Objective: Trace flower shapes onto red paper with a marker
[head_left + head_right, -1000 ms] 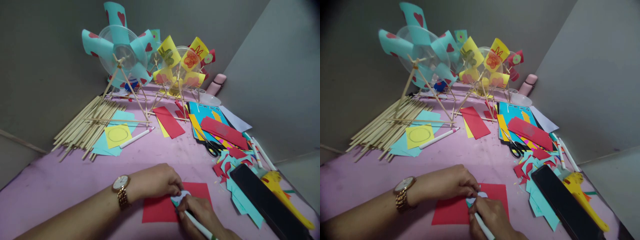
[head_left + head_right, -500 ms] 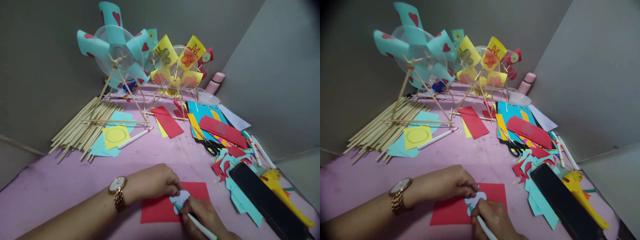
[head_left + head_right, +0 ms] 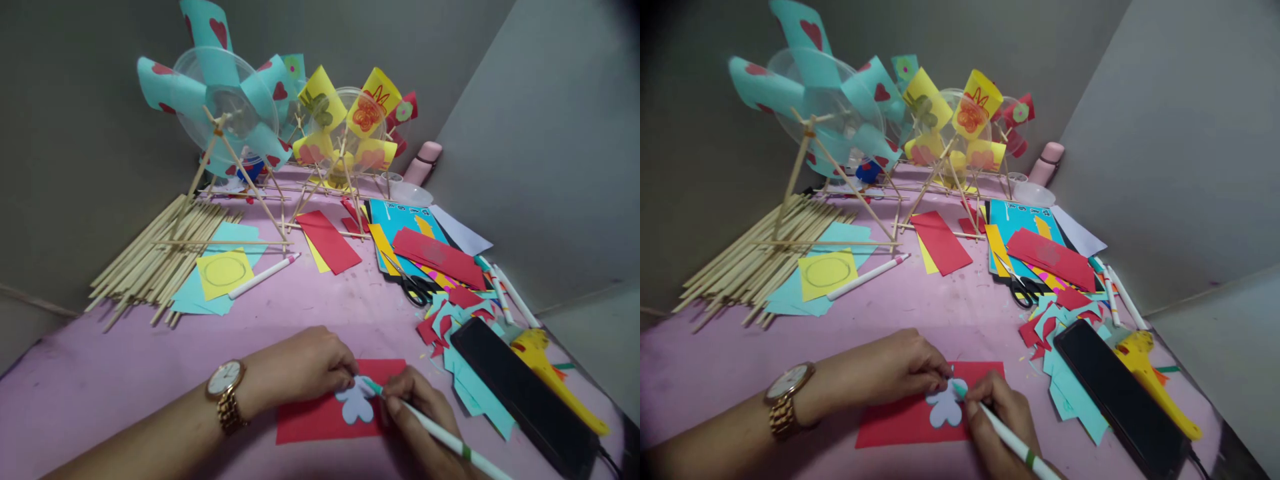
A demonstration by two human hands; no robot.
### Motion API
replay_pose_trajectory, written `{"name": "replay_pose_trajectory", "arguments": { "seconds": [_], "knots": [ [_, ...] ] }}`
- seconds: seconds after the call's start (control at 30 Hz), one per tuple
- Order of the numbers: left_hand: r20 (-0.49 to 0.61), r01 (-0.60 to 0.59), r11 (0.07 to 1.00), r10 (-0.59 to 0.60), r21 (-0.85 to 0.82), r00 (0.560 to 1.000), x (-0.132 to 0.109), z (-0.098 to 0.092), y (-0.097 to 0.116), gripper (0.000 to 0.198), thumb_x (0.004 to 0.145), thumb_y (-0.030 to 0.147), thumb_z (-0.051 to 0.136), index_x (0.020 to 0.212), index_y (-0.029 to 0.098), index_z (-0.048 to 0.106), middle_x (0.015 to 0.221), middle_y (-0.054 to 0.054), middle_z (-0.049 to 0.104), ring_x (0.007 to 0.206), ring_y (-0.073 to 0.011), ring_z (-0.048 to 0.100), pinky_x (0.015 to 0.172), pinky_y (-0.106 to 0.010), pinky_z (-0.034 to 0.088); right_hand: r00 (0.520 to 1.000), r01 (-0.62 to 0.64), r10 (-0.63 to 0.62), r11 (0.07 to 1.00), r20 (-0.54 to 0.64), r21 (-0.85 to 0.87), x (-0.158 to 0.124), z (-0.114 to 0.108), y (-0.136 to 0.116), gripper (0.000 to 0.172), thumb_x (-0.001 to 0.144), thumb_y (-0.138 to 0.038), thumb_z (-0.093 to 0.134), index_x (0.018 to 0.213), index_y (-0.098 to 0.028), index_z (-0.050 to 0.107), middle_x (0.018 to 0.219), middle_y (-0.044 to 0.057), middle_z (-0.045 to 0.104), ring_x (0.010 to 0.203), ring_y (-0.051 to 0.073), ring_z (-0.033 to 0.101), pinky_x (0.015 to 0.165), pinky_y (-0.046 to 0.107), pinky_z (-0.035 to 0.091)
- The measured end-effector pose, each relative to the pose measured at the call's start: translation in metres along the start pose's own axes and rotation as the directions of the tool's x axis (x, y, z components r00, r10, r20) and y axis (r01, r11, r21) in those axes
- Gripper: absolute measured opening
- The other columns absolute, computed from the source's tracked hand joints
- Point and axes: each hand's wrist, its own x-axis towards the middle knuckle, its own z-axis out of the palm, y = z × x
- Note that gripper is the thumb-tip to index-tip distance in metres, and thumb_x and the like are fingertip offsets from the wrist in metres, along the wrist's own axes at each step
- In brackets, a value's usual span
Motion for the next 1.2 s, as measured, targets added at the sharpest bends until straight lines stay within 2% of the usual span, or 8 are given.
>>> {"name": "replay_pose_trajectory", "arguments": {
  "seconds": [0.1, 0.2, 0.3, 0.37, 0.57, 0.73, 0.97, 1.2],
  "knots": [
    [-0.005, -0.01, 0.999, 0.01, 0.038, 1.0, 0.0, 0.0, 0.002, 0.021, 0.078, 0.006, 0.055, 0.076, 0.02, 0.071, 0.061, 0.004, 0.065, 0.049, -0.0078, 0.05, 0.05, -0.015, 0.035, 0.998, -0.034, 0.034, 0.999, -0.054, 0.016, -0.002, -0.007, -0.002, 0.018, 0.093, -0.029, 0.047, 0.078, -0.021, 0.055, 0.062, 0.002, 0.064, 0.054, 0.016, 0.06, 0.049, 0.023, 0.046],
    [-0.006, -0.021, 0.997, 0.022, 0.068, 1.0, -0.002, 0.0, 0.004, 0.019, 0.081, 0.008, 0.054, 0.074, 0.018, 0.069, 0.061, 0.003, 0.063, 0.05, -0.0079, 0.049, 0.05, -0.016, 0.034, 0.981, 0.182, -0.188, 0.977, -0.05, -0.108, -0.004, -0.011, -0.003, 0.009, 0.09, -0.019, 0.05, 0.084, -0.021, 0.056, 0.069, 0.004, 0.068, 0.059, 0.017, 0.064, 0.054, 0.025, 0.05],
    [-0.004, -0.028, 0.995, 0.028, 0.093, 1.0, -0.005, 0.001, 0.005, 0.019, 0.085, 0.01, 0.053, 0.075, 0.017, 0.068, 0.062, 0.002, 0.064, 0.052, -0.0084, 0.051, 0.051, -0.016, 0.034, 0.891, 0.449, -0.45, 0.864, 0.048, -0.227, -0.006, -0.011, -0.002, 0.014, 0.087, -0.011, 0.047, 0.092, -0.022, 0.054, 0.068, 0.003, 0.065, 0.06, 0.017, 0.062, 0.056, 0.026, 0.05],
    [-0.006, -0.03, 0.994, 0.03, 0.107, 1.0, -0.005, 0.002, 0.005, 0.019, 0.086, 0.011, 0.053, 0.078, 0.017, 0.068, 0.064, 0.002, 0.065, 0.053, -0.0087, 0.052, 0.052, -0.017, 0.034, 0.853, 0.515, -0.515, 0.804, 0.086, -0.298, -0.008, -0.008, 0.0, 0.014, 0.089, -0.012, 0.044, 0.091, -0.023, 0.053, 0.065, 0.001, 0.062, 0.057, 0.017, 0.059, 0.053, 0.026, 0.048],
    [-0.044, -0.029, 0.989, 0.036, 0.148, 0.998, -0.003, 0.008, 0.006, 0.018, 0.084, 0.01, 0.054, 0.072, 0.018, 0.066, 0.059, 0.004, 0.059, 0.048, -0.0075, 0.044, 0.049, -0.018, 0.03, 0.856, 0.496, -0.499, 0.722, 0.133, -0.483, -0.013, -0.001, 0.011, 0.02, 0.087, -0.013, 0.043, 0.074, -0.025, 0.053, 0.057, -0.003, 0.06, 0.051, 0.014, 0.056, 0.05, 0.023, 0.046],
    [-0.068, -0.048, 0.986, 0.06, 0.159, 0.996, -0.002, 0.011, 0.006, 0.016, 0.082, 0.007, 0.058, 0.071, 0.018, 0.062, 0.058, 0.007, 0.057, 0.051, -0.0074, 0.047, 0.053, -0.017, 0.032, 0.794, 0.57, -0.589, 0.636, 0.15, -0.52, -0.009, -0.002, 0.009, 0.021, 0.085, -0.009, 0.043, 0.072, -0.023, 0.052, 0.055, -0.005, 0.059, 0.046, 0.013, 0.053, 0.046, 0.021, 0.042],
    [-0.074, -0.08, 0.982, 0.094, 0.171, 0.993, 0.005, 0.022, -0.003, 0.024, 0.078, 0.009, 0.068, 0.098, 0.022, 0.068, 0.088, 0.0, 0.07, 0.079, -0.0154, 0.061, 0.069, -0.021, 0.038, 0.75, 0.605, -0.65, 0.6, 0.122, -0.523, -0.003, -0.001, -0.002, 0.023, 0.088, -0.006, 0.04, 0.074, -0.021, 0.051, 0.053, -0.004, 0.055, 0.044, 0.011, 0.048, 0.044, 0.02, 0.039],
    [-0.048, -0.067, 0.99, 0.073, 0.128, 0.996, 0.011, 0.018, -0.002, 0.029, 0.073, 0.004, 0.068, 0.096, 0.021, 0.07, 0.084, 0.002, 0.071, 0.073, -0.0131, 0.061, 0.065, -0.019, 0.039, 0.795, 0.594, -0.601, 0.742, 0.082, -0.312, -0.007, 0.004, 0.006, 0.015, 0.086, -0.009, 0.043, 0.081, -0.021, 0.051, 0.056, -0.003, 0.057, 0.044, 0.011, 0.052, 0.045, 0.02, 0.04]
  ]
}}
